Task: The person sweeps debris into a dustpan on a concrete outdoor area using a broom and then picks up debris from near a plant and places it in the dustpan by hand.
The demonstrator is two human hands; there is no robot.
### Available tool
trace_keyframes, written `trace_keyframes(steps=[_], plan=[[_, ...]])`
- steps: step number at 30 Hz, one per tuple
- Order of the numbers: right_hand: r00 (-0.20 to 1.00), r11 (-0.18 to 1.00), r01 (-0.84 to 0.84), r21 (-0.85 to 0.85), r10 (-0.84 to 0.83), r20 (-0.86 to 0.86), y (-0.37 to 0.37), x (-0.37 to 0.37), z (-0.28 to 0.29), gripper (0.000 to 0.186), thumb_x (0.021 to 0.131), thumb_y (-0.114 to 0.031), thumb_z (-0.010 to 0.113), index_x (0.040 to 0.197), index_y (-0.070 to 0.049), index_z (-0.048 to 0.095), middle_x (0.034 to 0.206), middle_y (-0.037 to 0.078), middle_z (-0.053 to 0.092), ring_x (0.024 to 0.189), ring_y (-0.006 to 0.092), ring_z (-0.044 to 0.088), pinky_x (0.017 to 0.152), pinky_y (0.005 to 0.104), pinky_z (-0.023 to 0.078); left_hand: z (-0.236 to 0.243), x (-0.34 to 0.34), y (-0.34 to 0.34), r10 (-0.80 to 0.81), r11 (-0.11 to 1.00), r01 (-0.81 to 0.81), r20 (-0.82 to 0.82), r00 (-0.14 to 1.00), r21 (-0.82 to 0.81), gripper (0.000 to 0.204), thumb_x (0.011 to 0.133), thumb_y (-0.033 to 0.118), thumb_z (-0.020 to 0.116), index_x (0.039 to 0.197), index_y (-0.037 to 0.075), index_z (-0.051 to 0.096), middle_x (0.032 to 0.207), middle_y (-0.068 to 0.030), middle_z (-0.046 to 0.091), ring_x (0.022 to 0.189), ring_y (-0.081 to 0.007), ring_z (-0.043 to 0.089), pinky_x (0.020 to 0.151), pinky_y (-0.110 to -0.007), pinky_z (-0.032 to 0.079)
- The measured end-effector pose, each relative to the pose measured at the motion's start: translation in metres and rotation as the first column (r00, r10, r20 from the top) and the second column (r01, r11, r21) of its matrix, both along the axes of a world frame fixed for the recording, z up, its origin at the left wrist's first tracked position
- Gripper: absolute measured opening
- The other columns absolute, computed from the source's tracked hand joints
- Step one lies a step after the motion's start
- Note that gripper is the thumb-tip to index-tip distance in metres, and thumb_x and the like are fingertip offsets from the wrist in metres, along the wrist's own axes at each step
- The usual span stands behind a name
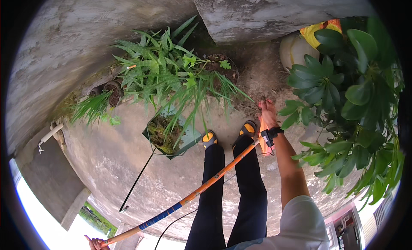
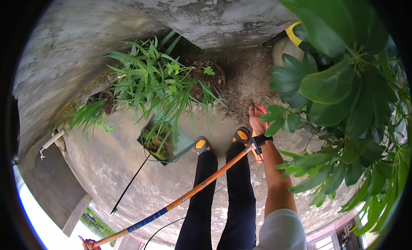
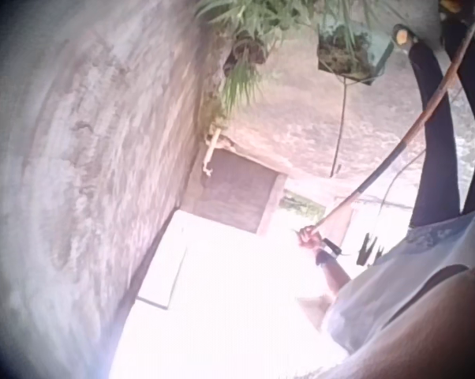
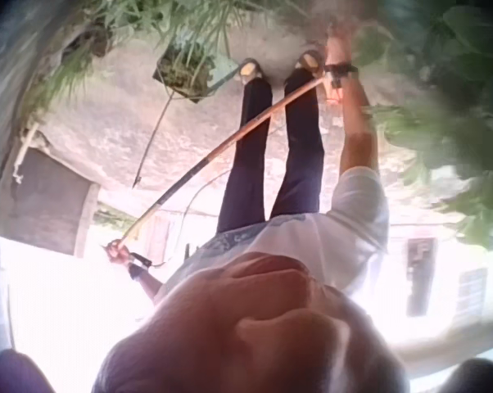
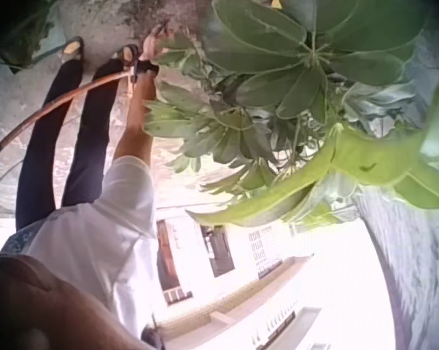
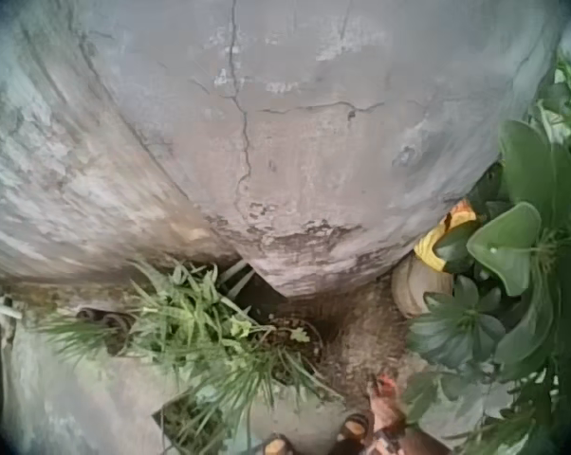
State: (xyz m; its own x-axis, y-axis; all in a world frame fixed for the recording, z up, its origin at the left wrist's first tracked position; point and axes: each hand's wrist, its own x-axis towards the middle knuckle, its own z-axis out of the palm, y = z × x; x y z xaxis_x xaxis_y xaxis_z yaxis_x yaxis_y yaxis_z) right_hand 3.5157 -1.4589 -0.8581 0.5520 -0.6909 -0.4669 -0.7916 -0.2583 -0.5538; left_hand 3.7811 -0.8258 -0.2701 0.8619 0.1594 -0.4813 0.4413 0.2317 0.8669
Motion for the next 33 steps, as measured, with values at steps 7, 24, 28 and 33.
trace_keyframes(steps=[7,24,28,33], plan=[[0.976,0.974,0.217,0.07,-0.217,-0.002,0.019,0.004,0.086,0.038,0.083,-0.032,0.043,0.099,0.002,0.052,0.087,0.016,0.058,0.084,0.0262,0.056,0.073,0.0309,0.042,-0.008,0.0,-0.077,-0.074,0.971,0.064,0.037,0.997,0.229,0.028,0.086,0.013,0.036,0.113,0.003,0.038,0.047,0.005,0.023,0.041,-0.0054,0.027,0.063,-0.025,0.044],[0.95,-0.083,0.231,0.969,-0.194,-0.243,0.112,-0.001,0.37,0.07,0.078,-0.051,0.042,0.119,0.002,0.024,0.103,0.024,0.048,0.094,0.0315,0.051,0.08,0.0384,0.042,0.101,-0.009,-0.282,-0.872,0.364,0.928,0.38,0.308,0.084,0.018,0.071,0.017,0.059,0.068,0.0,0.055,0.062,-0.0119,0.055,0.065,-0.0261,0.055,0.072,-0.044,0.045],[0.615,-0.439,0.385,0.812,-0.534,-0.58,0.145,0.018,0.396,0.036,0.078,-0.027,0.053,0.092,0.004,0.041,0.085,0.018,0.052,0.084,0.0295,0.052,0.081,0.0405,0.042,0.139,-0.035,-0.304,-0.833,0.208,0.976,0.512,0.211,-0.065,0.037,0.073,0.031,0.06,0.049,0.004,0.052,0.052,-0.0043,0.052,0.051,-0.0192,0.053,0.067,-0.043,0.045],[0.478,-0.472,0.329,0.818,-0.664,-0.575,0.166,0.034,0.423,0.005,0.076,-0.003,0.043,0.075,0.002,0.041,0.068,0.012,0.047,0.066,0.0244,0.05,0.071,0.0386,0.046,0.169,-0.078,-0.287,-0.705,0.426,0.899,0.586,0.4,-0.1,0.043,0.075,0.038,0.056,0.046,0.008,0.044,0.047,0.0004,0.046,0.044,-0.0133,0.046,0.054,-0.034,0.04]])
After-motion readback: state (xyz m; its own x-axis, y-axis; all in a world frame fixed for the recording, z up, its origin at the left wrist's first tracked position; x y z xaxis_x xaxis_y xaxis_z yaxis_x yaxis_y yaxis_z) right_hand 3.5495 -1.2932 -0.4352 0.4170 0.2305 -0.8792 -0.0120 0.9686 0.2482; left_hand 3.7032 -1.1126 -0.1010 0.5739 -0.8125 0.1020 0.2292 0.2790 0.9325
